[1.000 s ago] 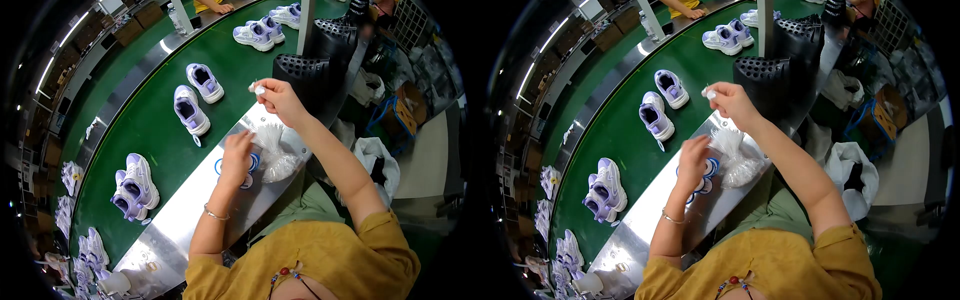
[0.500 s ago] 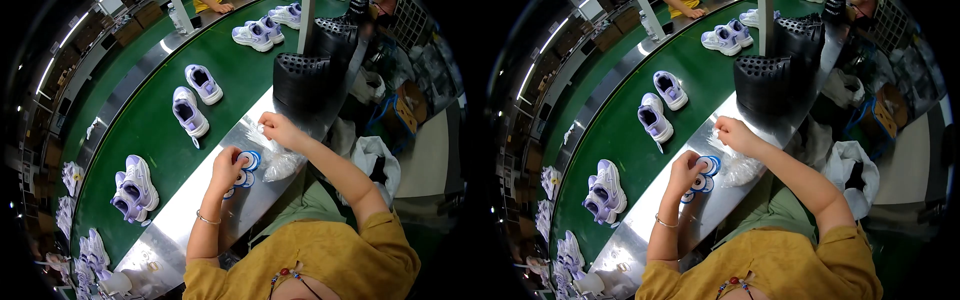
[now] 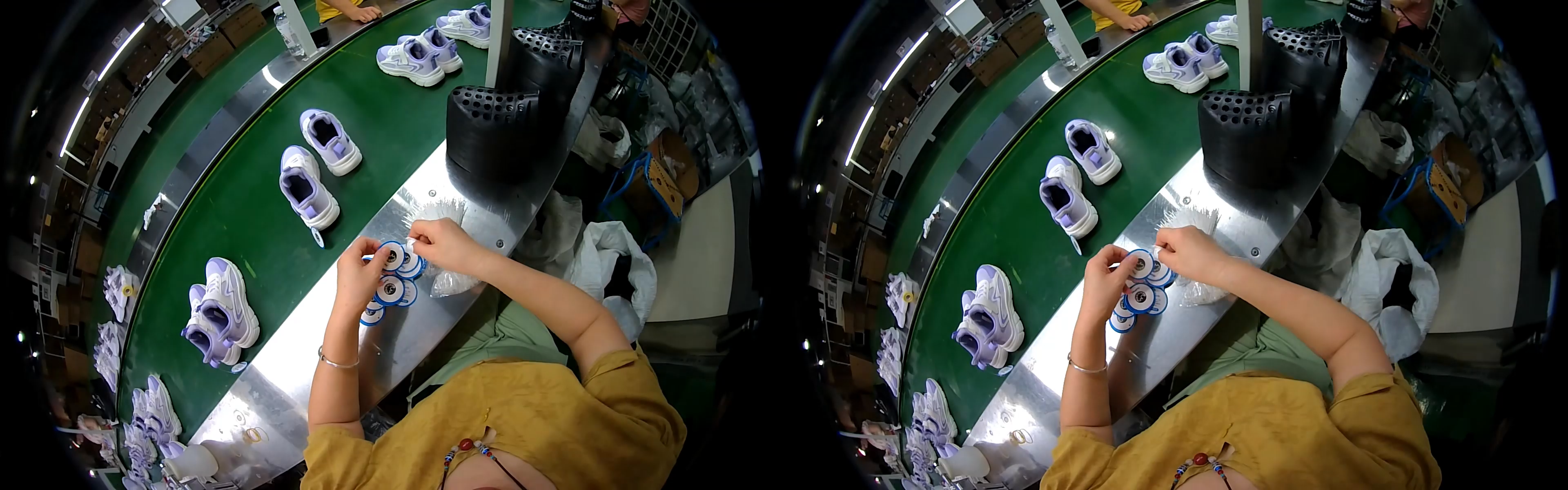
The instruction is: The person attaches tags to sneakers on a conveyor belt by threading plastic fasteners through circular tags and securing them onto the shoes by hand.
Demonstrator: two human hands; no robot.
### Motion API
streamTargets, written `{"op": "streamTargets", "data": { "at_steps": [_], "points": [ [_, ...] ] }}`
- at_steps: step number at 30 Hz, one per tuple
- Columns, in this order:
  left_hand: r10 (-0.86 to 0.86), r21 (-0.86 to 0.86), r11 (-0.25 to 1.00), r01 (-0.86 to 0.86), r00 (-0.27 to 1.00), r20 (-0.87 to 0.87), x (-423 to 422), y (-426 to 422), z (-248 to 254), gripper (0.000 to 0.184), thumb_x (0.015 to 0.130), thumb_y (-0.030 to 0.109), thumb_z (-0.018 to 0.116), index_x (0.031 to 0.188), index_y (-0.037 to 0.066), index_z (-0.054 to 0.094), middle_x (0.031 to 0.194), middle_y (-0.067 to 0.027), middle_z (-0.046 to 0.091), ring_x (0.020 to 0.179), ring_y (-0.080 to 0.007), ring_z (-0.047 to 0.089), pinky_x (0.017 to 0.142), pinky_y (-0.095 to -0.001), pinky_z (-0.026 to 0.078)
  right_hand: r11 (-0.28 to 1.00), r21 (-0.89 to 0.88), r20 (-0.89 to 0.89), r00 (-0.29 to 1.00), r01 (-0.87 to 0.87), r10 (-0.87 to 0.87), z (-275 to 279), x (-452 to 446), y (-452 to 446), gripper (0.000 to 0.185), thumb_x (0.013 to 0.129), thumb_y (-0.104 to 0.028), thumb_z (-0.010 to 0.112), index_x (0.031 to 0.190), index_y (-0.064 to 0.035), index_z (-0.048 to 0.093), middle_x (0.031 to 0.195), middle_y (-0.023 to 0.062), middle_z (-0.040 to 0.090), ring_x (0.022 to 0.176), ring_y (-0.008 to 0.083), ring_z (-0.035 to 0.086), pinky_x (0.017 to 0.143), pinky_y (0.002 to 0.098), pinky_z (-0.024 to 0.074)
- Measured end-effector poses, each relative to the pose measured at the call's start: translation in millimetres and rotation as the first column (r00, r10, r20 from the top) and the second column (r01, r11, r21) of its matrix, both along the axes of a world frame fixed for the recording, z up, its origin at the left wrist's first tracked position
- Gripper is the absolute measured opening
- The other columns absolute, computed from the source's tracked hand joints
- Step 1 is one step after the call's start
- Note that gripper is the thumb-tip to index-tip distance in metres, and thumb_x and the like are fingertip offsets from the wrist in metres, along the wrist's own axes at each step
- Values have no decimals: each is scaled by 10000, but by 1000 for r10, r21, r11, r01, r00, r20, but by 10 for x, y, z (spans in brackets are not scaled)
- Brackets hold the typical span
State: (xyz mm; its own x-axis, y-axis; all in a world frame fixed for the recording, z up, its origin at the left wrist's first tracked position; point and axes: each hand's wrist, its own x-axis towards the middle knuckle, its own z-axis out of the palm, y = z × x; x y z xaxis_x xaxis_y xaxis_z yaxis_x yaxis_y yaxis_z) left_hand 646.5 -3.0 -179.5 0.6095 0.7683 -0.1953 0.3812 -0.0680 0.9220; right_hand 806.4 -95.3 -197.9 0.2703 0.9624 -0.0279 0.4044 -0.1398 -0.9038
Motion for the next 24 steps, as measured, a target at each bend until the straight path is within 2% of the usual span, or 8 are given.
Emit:
{"op": "streamTargets", "data": {
  "at_steps": [7, 10, 13, 15, 19, 21, 22, 24],
  "points": [
    [11, -45, 999, -8, 999, 52, 71, 21, 54, 136, 839, 103, 595, 832, -26, 551, 773, -61, 595, 612, -93, 559, 448, -203, 457, 998, 33, -5, 999, 46, -46, 32, -6, 58, 146, 759, -144, 538, 798, -12, 585, 688, 160, 611, 650, 308, 602, 601, 381, 465],
    [55, -149, 988, -26, 979, 196, 127, -4, 63, 123, 858, 93, 570, 829, -17, 523, 753, -43, 564, 659, -90, 547, 519, -229, 519, 994, 2, 86, 991, 107, -107, 94, 19, 83, 141, 768, -147, 535, 819, -23, 578, 697, 169, 611, 668, 335, 600, 608, 404, 464],
    [68, -169, 985, -28, 969, 237, 189, -7, 47, 88, 862, 63, 554, 850, -12, 509, 782, -50, 561, 694, -99, 553, 538, -245, 536, 952, 258, 219, 950, 163, -222, 43, -31, 112, 123, 788, -153, 524, 828, -41, 555, 703, 179, 610, 689, 372, 592, 622, 453, 457],
    [42, -126, 992, -5, 957, 286, 215, 2, 7, 80, 860, 49, 554, 853, -12, 504, 777, -56, 561, 670, -104, 562, 552, -256, 544, 955, 209, 157, 957, 210, -245, 53, -42, 116, 123, 792, -146, 516, 823, -33, 553, 704, 182, 608, 684, 372, 592, 632, 455, 457],
    [53, -155, 988, 0, 939, 340, 318, -13, 53, 106, 881, 65, 538, 832, -22, 504, 792, -82, 577, 789, -139, 607, 680, -256, 542, 927, 265, 123, 944, 266, -306, 92, -23, 174, 117, 792, -121, 529, 828, -15, 564, 672, 175, 594, 629, 343, 596, 576, 412, 456],
    [117, -197, 980, -21, 863, 491, 377, -11, 41, 158, 907, 108, 516, 818, -23, 516, 821, -98, 599, 793, -153, 612, 744, -279, 532, 906, 318, 60, 948, 280, -314, 154, -31, 174, 118, 801, -114, 525, 838, -8, 559, 666, 170, 593, 621, 329, 599, 564, 402, 456],
    [153, -253, 967, -23, 848, 507, 384, -5, 65, 206, 925, 137, 492, 805, -26, 529, 881, -119, 612, 797, -160, 609, 794, -300, 520, 904, 325, 62, 947, 278, -314, 125, -21, 188, 95, 797, -73, 525, 850, 1, 554, 659, 162, 591, 592, 292, 598, 544, 367, 454],
    [169, -280, 960, -16, 830, 532, 382, 28, 55, 179, 918, 118, 498, 830, -32, 542, 895, -119, 614, 798, -158, 607, 794, -306, 520, 896, 367, 25, 960, 251, -279, 125, -5, 190, 88, 794, -53, 524, 854, 4, 555, 656, 158, 588, 576, 273, 592, 537, 353, 451]
  ]
}}
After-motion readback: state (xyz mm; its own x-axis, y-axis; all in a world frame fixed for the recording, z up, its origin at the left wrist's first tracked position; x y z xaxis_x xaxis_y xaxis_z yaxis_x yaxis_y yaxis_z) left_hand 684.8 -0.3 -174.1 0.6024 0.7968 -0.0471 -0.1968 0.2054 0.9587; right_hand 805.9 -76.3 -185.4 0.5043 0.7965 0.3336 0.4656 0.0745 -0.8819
